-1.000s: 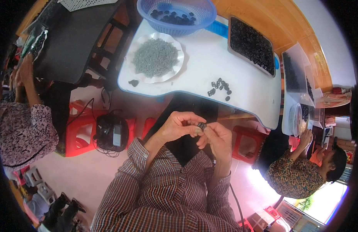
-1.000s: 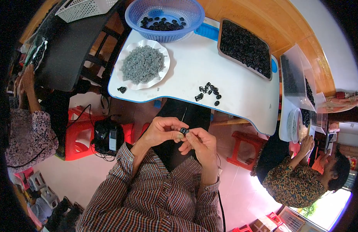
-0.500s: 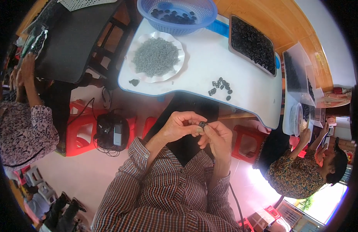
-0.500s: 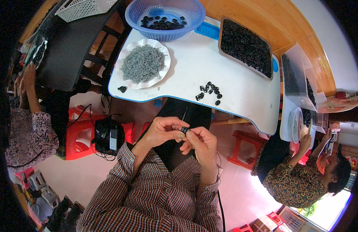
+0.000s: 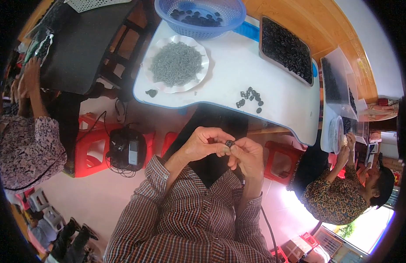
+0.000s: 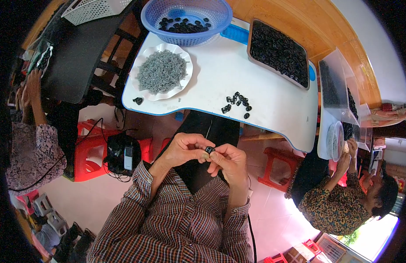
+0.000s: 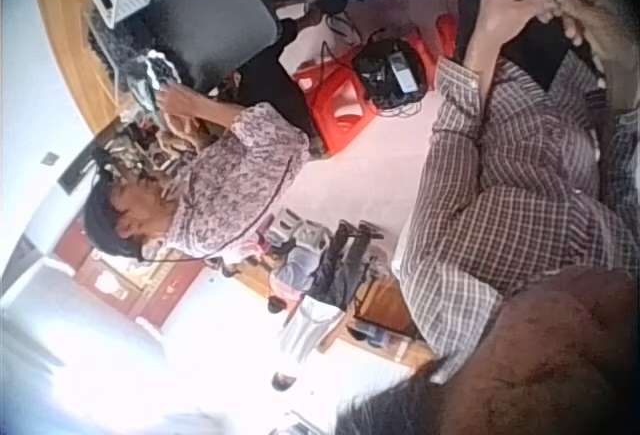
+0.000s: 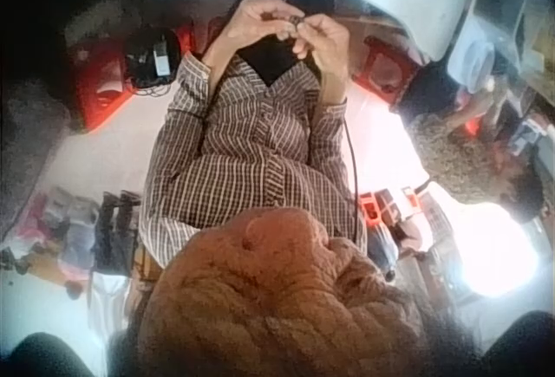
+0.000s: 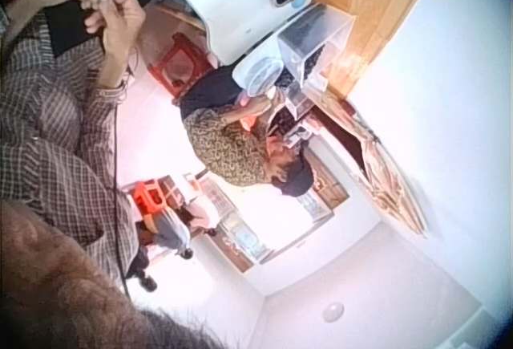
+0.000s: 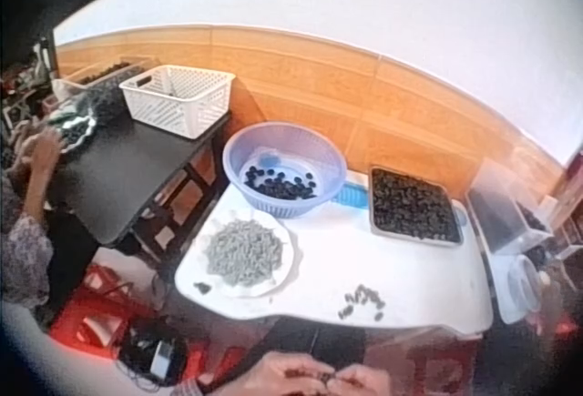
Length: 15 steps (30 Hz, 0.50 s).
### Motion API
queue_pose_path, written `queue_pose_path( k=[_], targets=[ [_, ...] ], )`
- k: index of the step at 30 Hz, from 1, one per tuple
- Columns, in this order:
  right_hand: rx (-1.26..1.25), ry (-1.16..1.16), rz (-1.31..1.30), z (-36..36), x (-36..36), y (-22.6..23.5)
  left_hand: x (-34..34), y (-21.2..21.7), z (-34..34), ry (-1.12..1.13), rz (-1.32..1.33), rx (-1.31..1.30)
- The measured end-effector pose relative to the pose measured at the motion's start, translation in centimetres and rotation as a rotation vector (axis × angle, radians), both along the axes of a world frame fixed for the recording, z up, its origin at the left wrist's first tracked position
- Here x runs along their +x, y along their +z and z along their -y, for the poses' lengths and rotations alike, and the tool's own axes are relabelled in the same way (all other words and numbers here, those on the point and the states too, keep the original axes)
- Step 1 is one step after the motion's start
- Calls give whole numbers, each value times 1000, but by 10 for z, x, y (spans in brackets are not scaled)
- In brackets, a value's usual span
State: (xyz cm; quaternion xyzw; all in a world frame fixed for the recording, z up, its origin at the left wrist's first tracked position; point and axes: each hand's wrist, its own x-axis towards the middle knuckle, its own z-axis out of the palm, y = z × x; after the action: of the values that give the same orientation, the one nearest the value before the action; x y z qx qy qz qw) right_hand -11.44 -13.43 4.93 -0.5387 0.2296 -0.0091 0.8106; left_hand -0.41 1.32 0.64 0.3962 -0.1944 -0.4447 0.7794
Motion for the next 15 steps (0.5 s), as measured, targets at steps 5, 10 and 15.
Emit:
queue_pose_path(
  k=[5, 10, 15],
  targets=[
    [30, 9, -26, 3, 1, 1, 2, -1, -1, -17, 21, 0],
    [67, 31, -24, 5, -2, -2, 5, 2, -3, -74, 61, 12],
    [71, 41, -43, 3, -2, 0, 4, 0, -5, -85, 83, 19]
  ],
)
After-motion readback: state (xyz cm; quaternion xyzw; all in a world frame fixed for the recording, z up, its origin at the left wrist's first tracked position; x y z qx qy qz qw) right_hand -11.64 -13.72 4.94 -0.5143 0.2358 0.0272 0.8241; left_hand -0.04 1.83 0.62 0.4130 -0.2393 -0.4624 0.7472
